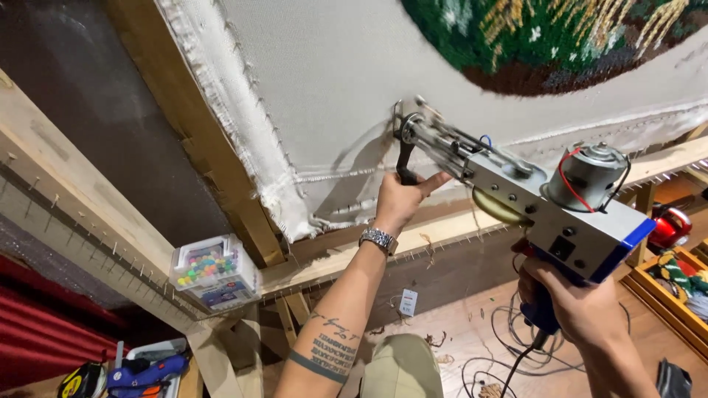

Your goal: Assembling and adjusting a rug tufting gun using various hand tools

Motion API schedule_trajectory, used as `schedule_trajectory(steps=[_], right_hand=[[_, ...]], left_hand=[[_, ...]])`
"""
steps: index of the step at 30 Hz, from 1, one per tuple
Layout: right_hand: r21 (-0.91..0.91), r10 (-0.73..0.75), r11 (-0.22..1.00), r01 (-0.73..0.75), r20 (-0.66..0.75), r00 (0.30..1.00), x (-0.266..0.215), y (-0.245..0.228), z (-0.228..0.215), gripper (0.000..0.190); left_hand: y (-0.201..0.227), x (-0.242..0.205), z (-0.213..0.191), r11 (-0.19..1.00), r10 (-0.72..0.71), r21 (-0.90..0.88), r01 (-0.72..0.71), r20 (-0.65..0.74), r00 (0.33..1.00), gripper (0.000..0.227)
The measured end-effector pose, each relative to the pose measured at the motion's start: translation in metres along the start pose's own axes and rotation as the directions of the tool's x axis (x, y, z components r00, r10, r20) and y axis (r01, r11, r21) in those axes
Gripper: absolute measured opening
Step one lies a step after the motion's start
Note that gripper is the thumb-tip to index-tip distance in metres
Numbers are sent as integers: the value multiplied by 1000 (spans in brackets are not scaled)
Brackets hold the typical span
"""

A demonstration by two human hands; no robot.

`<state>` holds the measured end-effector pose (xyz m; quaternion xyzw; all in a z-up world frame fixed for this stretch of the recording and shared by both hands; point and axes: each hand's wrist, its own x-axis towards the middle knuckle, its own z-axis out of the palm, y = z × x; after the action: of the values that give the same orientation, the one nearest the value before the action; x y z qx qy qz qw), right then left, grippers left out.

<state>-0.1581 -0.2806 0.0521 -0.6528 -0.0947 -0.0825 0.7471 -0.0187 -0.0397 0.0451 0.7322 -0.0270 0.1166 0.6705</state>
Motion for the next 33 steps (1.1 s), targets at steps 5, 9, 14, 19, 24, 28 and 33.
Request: schedule_trajectory(steps=[5, 9, 14, 19, 24, 28, 33], right_hand=[[-29, -28, 999, 28, 0, 1000, 4, -9, 2, 19], [7, -50, 999, 50, 25, 998, 9, -20, 8, 20], [27, -99, 995, 98, 36, 994, 14, -21, 6, 18], [81, -133, 989, 127, 72, 989, 23, -34, 12, 17], [135, -136, 981, 138, -26, 990, 29, -32, 9, 15], [132, -166, 979, 158, 52, 985, 28, -39, 7, 22], [109, -65, 992, 65, -3, 998, 17, -22, -30, 19]], left_hand=[[15, 1, 1, 991, -4, -132, 2, -15, 1000, 55], [22, 8, 1, 978, -67, -203, 57, -44, 997, 48], [36, 11, -2, 991, 48, -127, -52, -38, 998, 53], [52, 19, -2, 992, 90, -81, -96, -79, 993, 50], [57, 28, 0, 978, 180, -97, -186, -70, 981, 54], [39, 39, 8, 962, 105, -242, -127, -102, 989, 39], [16, 29, 18, 973, 151, -190, -131, 93, 984, 25]])
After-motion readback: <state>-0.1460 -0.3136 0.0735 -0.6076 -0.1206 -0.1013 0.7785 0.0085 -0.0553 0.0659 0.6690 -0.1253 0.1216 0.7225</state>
